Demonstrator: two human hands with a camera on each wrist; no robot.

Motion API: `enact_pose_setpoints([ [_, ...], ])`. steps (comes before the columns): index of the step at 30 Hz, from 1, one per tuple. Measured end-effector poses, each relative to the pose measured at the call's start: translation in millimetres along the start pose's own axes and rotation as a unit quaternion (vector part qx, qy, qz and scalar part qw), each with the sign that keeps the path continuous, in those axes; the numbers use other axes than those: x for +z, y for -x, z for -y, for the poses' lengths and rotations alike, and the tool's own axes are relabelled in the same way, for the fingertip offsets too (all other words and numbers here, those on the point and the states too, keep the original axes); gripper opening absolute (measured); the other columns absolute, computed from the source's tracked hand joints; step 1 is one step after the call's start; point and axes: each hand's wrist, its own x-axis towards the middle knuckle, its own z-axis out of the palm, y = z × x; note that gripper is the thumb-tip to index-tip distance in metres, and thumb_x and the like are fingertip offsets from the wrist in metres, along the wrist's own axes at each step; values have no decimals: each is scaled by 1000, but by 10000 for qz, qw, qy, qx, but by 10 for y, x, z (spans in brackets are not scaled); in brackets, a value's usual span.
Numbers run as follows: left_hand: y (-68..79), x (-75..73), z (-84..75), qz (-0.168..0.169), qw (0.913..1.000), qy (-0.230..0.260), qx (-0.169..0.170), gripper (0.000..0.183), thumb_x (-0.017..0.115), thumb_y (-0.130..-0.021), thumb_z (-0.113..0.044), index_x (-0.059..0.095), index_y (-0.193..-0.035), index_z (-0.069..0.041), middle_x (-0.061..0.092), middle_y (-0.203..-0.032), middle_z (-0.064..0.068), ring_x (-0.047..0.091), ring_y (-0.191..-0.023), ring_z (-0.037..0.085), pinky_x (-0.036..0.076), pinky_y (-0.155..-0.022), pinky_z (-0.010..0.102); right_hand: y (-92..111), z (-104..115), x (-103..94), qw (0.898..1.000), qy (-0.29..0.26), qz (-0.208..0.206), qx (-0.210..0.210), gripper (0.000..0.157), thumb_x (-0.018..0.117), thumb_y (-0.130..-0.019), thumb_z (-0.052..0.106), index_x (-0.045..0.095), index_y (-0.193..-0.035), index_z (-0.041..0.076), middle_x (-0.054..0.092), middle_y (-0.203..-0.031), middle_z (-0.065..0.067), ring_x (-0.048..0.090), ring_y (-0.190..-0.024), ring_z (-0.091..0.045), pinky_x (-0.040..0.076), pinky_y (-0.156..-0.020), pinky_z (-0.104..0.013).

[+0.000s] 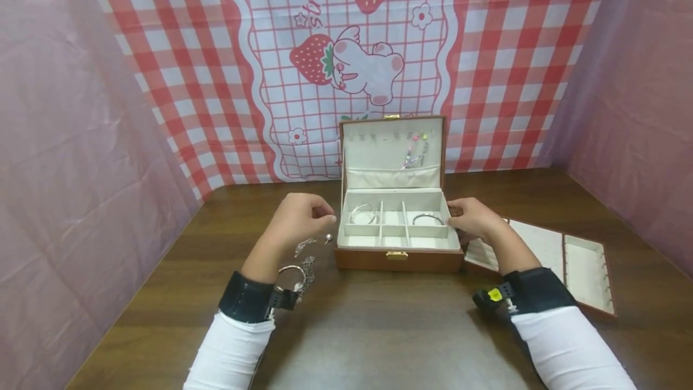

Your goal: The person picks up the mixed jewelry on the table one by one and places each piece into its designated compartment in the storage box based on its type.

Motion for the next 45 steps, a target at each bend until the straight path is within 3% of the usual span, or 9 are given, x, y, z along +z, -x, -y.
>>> enact_pose_setpoints([
  [5, 22, -110, 123, -2, 10000, 39, -66, 10, 75, -84, -19, 76, -86, -10, 69, -75, -3, 62, -68, 10, 53, -67, 30, -9, -10, -11, 10000, 12, -25, 2, 61, 51, -97, 5, 21, -145, -17, 38, -138, -41, 50, -120, -49, 58, -76, -48],
  [11, 96, -259, 285, 413, 9990, -99, -112, 12, 74, -85, -16, 76, -92, -7, 70, -79, -2, 64, -72, 10, 54, -72, 34, -17, 13, -4, 10000, 31, -13, 43, 61, 52, -97, 5, 21, -145, -17, 38, -139, -40, 51, -119, -47, 58, -77, -47],
  [18, 178, -351, 397, 854, 9962, -21, -197, 12, 73, -85, -13, 76, -94, -5, 72, -81, 0, 65, -77, 12, 55, -74, 35, -9, 72, -22, 9978, 561, -321, -129, 57, 54, -95, 4, 29, -140, -21, 47, -130, -40, 56, -110, -41, 59, -72, -44],
  [23, 191, -381, 476, 1133, 9921, 61, -542, 9, 70, -85, -13, 76, -92, -11, 70, -81, -1, 64, -78, 13, 55, -73, 34, -17, 107, -51, 9928, 1032, -555, -238, 54, 56, -94, 6, 36, -136, -21, 52, -125, -38, 55, -111, -42, 56, -80, -46],
  [27, 192, -422, 539, 1302, 9898, -26, -573, 10, 72, -84, -10, 77, -93, -10, 71, -82, -1, 64, -76, 13, 54, -70, 33, 11, 151, -55, 9881, 1313, -712, -362, 49, 58, -95, 14, 47, -131, -18, 58, -121, -33, 58, -106, -39, 53, -84, -49],
  [34, 210, -449, 650, 1551, 9853, -23, -712, 15, 74, -82, -6, 75, -96, -4, 71, -84, 1, 63, -67, 15, 54, -61, 30, 187, 408, 20, 9713, 1910, -1072, -928, 51, 63, -93, 20, 53, -129, -14, 59, -118, -33, 56, -109, -46, 48, -87, -57],
  [41, 225, -373, 799, 1728, 9786, 42, -1121, 21, 75, -80, -5, 73, -101, -1, 71, -88, 3, 65, -73, 18, 56, -68, 33, 367, 669, 223, 9647, 1926, -1123, -1404, 46, 67, -90, 21, 58, -127, -5, 61, -123, -25, 61, -107, -41, 52, -85, -53],
  [45, 250, -317, 869, 1828, 9727, 202, -1418, 22, 75, -81, -3, 72, -103, 0, 70, -90, 5, 64, -69, 21, 56, -62, 35, 428, 746, 338, 9561, 2017, -1127, -1803, 43, 70, -88, 19, 61, -124, -3, 65, -119, -21, 64, -102, -37, 52, -83, -51],
])
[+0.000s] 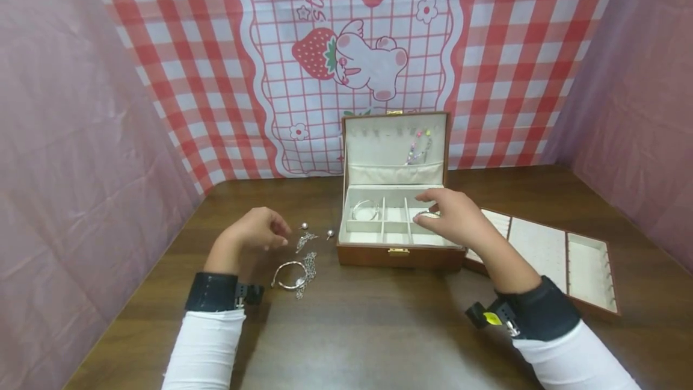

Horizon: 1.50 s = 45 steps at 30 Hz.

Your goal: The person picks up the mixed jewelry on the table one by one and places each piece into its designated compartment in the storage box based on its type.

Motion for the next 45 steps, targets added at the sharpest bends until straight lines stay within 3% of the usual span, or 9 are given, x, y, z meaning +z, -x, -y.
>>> enact_pose_setpoints([
  [6, -3, 84, 75, 304, 9993, 84, -213, 24, 76, -78, -1, 69, -102, 1, 64, -85, 7, 62, -71, 20, 57, -59, 35, 48, 106, 77, 9977, 73, -149, -650, 44, 74, -85, 18, 62, -121, -4, 65, -118, -20, 64, -99, -36, 53, -83, -50],
  [13, 1, 185, 110, 966, 9917, 298, -800, 23, 75, -77, 1, 65, -97, 0, 61, -83, 8, 61, -75, 22, 57, -59, 39, 93, 205, 127, 9968, 146, -106, -774, 47, 77, -82, 19, 62, -122, -1, 65, -118, -18, 63, -100, -33, 52, -85, -49],
  [20, -31, 251, 137, 916, 9918, 146, -878, 18, 75, -76, 2, 62, -89, -1, 58, -74, 8, 59, -65, 21, 57, -54, 36, 110, 259, 176, 9942, 164, -155, -1047, 46, 79, -80, 18, 64, -118, -3, 66, -112, -18, 63, -97, -33, 51, -85, -49],
  [25, -56, 297, 135, 799, 9932, 237, -815, 17, 72, -75, 7, 62, -87, 0, 58, -75, 10, 61, -61, 22, 57, -52, 35, 118, 267, 220, 9910, 235, -230, -1294, 45, 81, -78, 17, 64, -115, -3, 66, -107, -16, 64, -92, -31, 52, -81, -47],
  [32, -99, 345, 124, 753, 9957, 187, -502, 24, 51, -69, 17, 63, -82, 0, 58, -73, 9, 61, -54, 19, 57, -52, 32, 132, 290, 258, 9904, 273, -143, -1350, 45, 80, -78, 19, 65, -115, -1, 67, -104, -13, 64, -90, -29, 53, -79, -45],
  [39, -110, 306, 125, 797, 9967, 120, -108, 15, 56, -73, 13, 64, -81, 2, 58, -72, 10, 61, -52, 17, 57, -52, 31, 130, 315, 273, 9906, 318, -9, -1328, 44, 79, -80, 21, 65, -115, 0, 67, -104, -13, 64, -91, -29, 53, -79, -46],
  [45, -62, 225, 105, 466, 9986, 211, 114, 14, 57, -76, 13, 65, -81, 2, 54, -67, 5, 60, -52, 18, 56, -53, 34, 128, 340, 287, 9911, 348, 27, -1285, 43, 80, -79, 21, 66, -115, 1, 68, -104, -12, 64, -91, -29, 53, -78, -46],
])
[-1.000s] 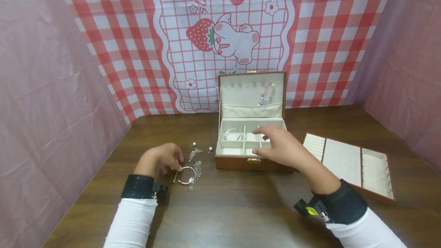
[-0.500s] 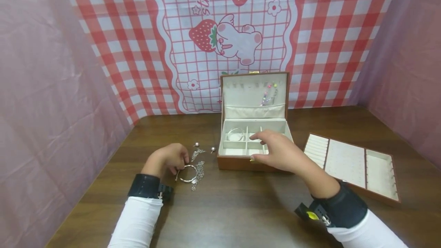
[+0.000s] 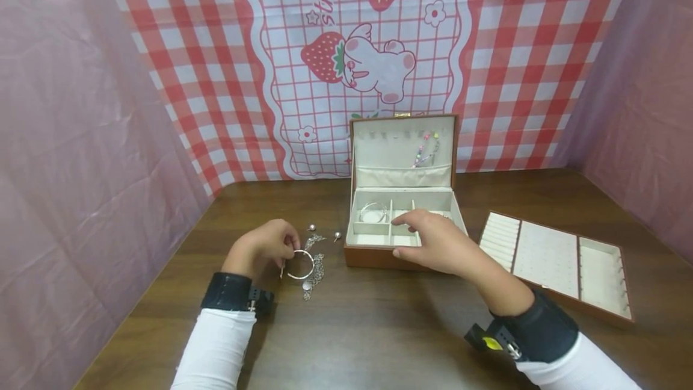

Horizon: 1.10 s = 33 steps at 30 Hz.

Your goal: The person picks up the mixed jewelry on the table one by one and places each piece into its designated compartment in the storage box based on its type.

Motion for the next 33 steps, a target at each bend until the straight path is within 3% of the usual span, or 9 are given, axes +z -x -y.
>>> enact_pose_setpoints([
  [7, 26, -89, -47, -519, 9975, 218, 434, 12, 60, -76, 10, 63, -87, 5, 57, -68, 7, 61, -55, 19, 58, -58, 42, 13, 7, 0, 10000, -2, -6, 22, 43, 80, -79, 21, 66, -115, 1, 68, -104, -12, 64, -91, -29, 53, -78, -46],
  [13, -1, -85, -154, -990, 9872, 795, 969, 16, 61, -73, 8, 64, -86, -1, 60, -72, 9, 63, -59, 24, 57, -57, 44, 14, 6, 11, 10000, -19, -46, 3, 42, 80, -79, 20, 66, -114, 0, 68, -103, -12, 65, -91, -30, 53, -78, -46],
  [21, 2, 2, -462, -1844, 9582, 1463, 1625, 18, 63, -74, 8, 64, -90, -1, 63, -80, 12, 62, -66, 23, 57, -58, 33, 2, 15, 20, 9994, -322, -79, 129, 41, 79, -80, 19, 65, -114, 0, 67, -107, -15, 67, -93, -30, 55, -79, -46],
  [27, 29, 98, -705, -2663, 9383, 1263, 1808, 21, 64, -71, 6, 67, -88, -5, 63, -80, 5, 61, -73, 18, 55, -66, 27, -4, 34, 31, 9948, -982, -252, 129, 35, 75, -83, 14, 65, -113, 0, 66, -110, -17, 68, -95, -31, 57, -81, -43],
  [30, 50, 148, -821, -2982, 9282, 1104, 1933, 20, 65, -71, 6, 67, -87, -6, 63, -79, 2, 60, -74, 16, 54, -68, 26, -10, 52, 46, 9866, -1594, -315, 145, 31, 74, -84, 7, 64, -113, -1, 66, -110, -17, 68, -96, -30, 57, -80, -37],
  [33, 78, 203, -937, -3238, 9174, 981, 2096, 19, 66, -71, 6, 68, -87, -4, 64, -79, 2, 60, -73, 15, 54, -67, 26, -21, 69, 59, 9712, -2347, -310, 266, 30, 71, -86, 2, 64, -114, -4, 66, -111, -18, 68, -97, -28, 58, -77, -30],
])
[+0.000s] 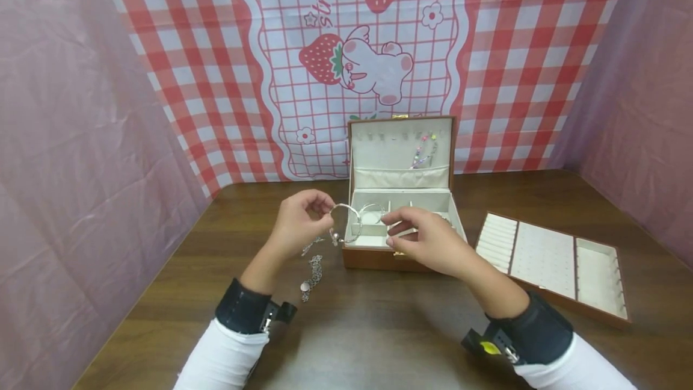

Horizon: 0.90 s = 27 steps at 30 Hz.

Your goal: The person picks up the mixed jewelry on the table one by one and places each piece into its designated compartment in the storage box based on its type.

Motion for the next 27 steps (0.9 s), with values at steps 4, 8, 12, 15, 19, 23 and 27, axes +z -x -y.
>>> enact_pose_setpoints([
  [4, 40, 84, -139, -159, 9995, -2, 263, 17, 65, -72, 5, 68, -87, -3, 64, -80, 1, 60, -74, 13, 55, -65, 29, -6, 22, 8, 9963, -817, -69, 257, 31, 69, -89, 3, 62, -119, -5, 65, -116, -18, 67, -99, -27, 58, -76, -31],
  [8, 80, 159, -238, -133, 9987, 66, 488, 18, 65, -73, 6, 67, -87, -5, 63, -81, 1, 59, -74, 12, 56, -63, 29, 6, 59, 6, 9835, -1741, 25, 484, 37, 68, -91, 6, 58, -124, -4, 63, -120, -20, 67, -97, -26, 57, -81, -40],
  [12, 112, 212, -307, -62, 9985, 134, 529, 19, 66, -73, 7, 68, -88, -4, 63, -82, 2, 59, -73, 12, 56, -62, 25, 23, 97, 9, 9641, -2578, 177, 612, 38, 66, -92, 6, 55, -127, -7, 63, -118, -21, 68, -97, -27, 56, -81, -45],
  [15, 127, 235, -348, -57, 9986, 234, 460, 18, 66, -74, 7, 67, -89, -4, 63, -83, 2, 59, -74, 12, 56, -62, 24, 26, 111, 10, 9575, -2799, 126, 686, 36, 65, -93, 6, 57, -124, -9, 66, -112, -20, 68, -95, -27, 57, -79, -43],
  [19, 132, 256, -365, -86, 9985, 300, 461, 18, 66, -74, 8, 67, -88, -4, 62, -82, 2, 59, -74, 12, 56, -61, 24, 24, 115, 5, 9542, -2896, -31, 747, 32, 66, -92, 4, 59, -120, -10, 69, -104, -16, 69, -88, -27, 58, -77, -44],
  [23, 133, 269, -361, -82, 9983, 274, 500, 17, 66, -73, 7, 68, -88, -1, 62, -81, 2, 59, -73, 12, 56, -61, 24, 23, 112, -3, 9564, -2822, -171, 732, 30, 66, -90, -1, 60, -116, -15, 70, -98, -14, 69, -81, -24, 57, -76, -47],
  [27, 136, 277, -371, -51, 9985, 279, 473, 18, 66, -73, 7, 69, -89, 0, 63, -82, 1, 59, -72, 12, 56, -62, 24, 12, 102, -15, 9610, -2629, -377, 772, 27, 66, -89, -3, 62, -112, -16, 70, -94, -14, 68, -77, -19, 59, -72, -43],
])
